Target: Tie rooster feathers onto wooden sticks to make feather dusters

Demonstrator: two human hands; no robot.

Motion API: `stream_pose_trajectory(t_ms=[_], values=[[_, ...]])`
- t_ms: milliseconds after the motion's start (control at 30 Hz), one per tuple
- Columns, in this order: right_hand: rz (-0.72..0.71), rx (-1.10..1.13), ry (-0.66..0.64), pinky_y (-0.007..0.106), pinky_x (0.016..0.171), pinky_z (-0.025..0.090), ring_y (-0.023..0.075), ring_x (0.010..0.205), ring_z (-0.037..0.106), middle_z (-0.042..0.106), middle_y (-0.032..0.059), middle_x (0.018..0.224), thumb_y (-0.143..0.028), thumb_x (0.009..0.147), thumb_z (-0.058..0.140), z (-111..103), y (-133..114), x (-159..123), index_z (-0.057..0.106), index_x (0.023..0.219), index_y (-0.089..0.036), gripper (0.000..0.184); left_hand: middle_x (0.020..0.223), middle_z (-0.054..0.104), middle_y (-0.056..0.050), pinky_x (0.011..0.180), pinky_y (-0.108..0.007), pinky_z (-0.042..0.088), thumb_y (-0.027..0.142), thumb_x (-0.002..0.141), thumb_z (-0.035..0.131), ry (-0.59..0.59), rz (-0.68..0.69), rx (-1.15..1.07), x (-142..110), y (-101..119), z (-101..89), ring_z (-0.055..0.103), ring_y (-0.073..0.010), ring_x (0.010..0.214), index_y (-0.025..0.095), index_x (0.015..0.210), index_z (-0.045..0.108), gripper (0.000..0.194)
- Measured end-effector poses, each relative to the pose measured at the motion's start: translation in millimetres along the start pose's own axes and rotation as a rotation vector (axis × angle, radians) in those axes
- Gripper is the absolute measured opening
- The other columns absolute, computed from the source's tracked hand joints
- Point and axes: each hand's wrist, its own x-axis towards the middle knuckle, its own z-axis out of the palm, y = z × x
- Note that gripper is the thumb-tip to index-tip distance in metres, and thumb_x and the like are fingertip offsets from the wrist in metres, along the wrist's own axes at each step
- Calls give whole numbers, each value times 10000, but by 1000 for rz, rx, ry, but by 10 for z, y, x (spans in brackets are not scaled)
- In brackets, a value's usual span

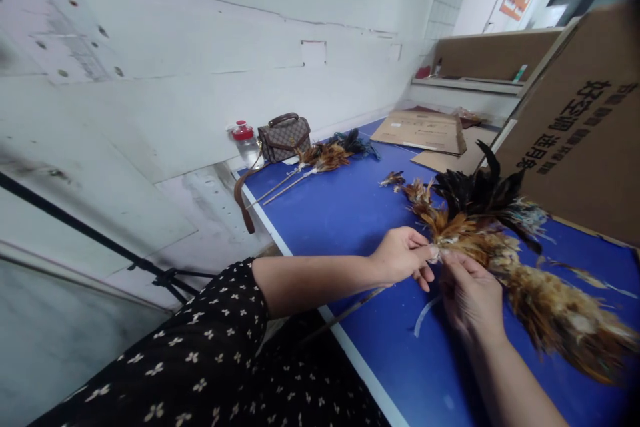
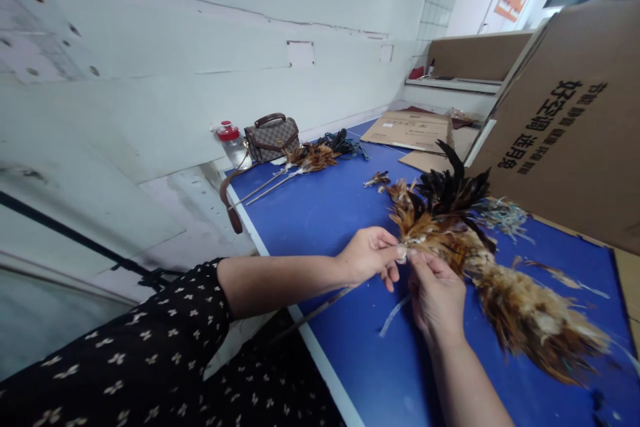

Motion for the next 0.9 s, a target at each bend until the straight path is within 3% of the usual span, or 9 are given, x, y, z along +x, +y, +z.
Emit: stream_pose_trajectory(t_ms=[200, 333, 567, 767, 900], values=[[-32, -36, 30, 210, 398, 282, 59, 460, 356, 532, -47, 594, -558, 566, 1137, 25, 47, -9, 804, 789, -160, 565, 683, 693, 29, 477, -290, 622, 303, 927, 925, 35, 17, -16, -14, -28, -18, 675, -150, 479, 179, 1007, 543, 409], [-54, -69, 39, 217, 396, 263, 63, 463, 364, 575, -30, 612, -576, 584, 1119, 8, 70, -4, 813, 795, -154, 563, 608, 660, 39, 443, -241, 546, 401, 927, 931, -38, 5, 87, -25, 44, -50, 593, -116, 405, 178, 951, 553, 440], [24, -17, 15, 213, 389, 270, 55, 449, 352, 547, -51, 596, -533, 502, 1151, 50, 64, -30, 732, 742, -175, 601, 594, 619, 88, 464, -218, 520, 250, 1042, 733, -114, 26, 189, -47, 16, -95, 609, -124, 395, 228, 989, 461, 277], [69, -23, -64, 212, 405, 259, 58, 451, 354, 517, -52, 552, -535, 509, 1157, 33, 46, -21, 743, 741, -170, 599, 683, 700, 53, 503, -255, 573, 272, 987, 779, -108, 26, 116, -41, -114, -147, 677, -158, 442, 222, 1065, 459, 333], [62, -34, -74, 224, 408, 236, 60, 458, 335, 510, -45, 549, -525, 519, 1150, 22, 70, -13, 773, 734, -162, 566, 666, 683, 57, 496, -220, 529, 242, 950, 830, -128, -20, 130, -73, -109, -220, 667, -141, 443, 204, 1069, 507, 346]])
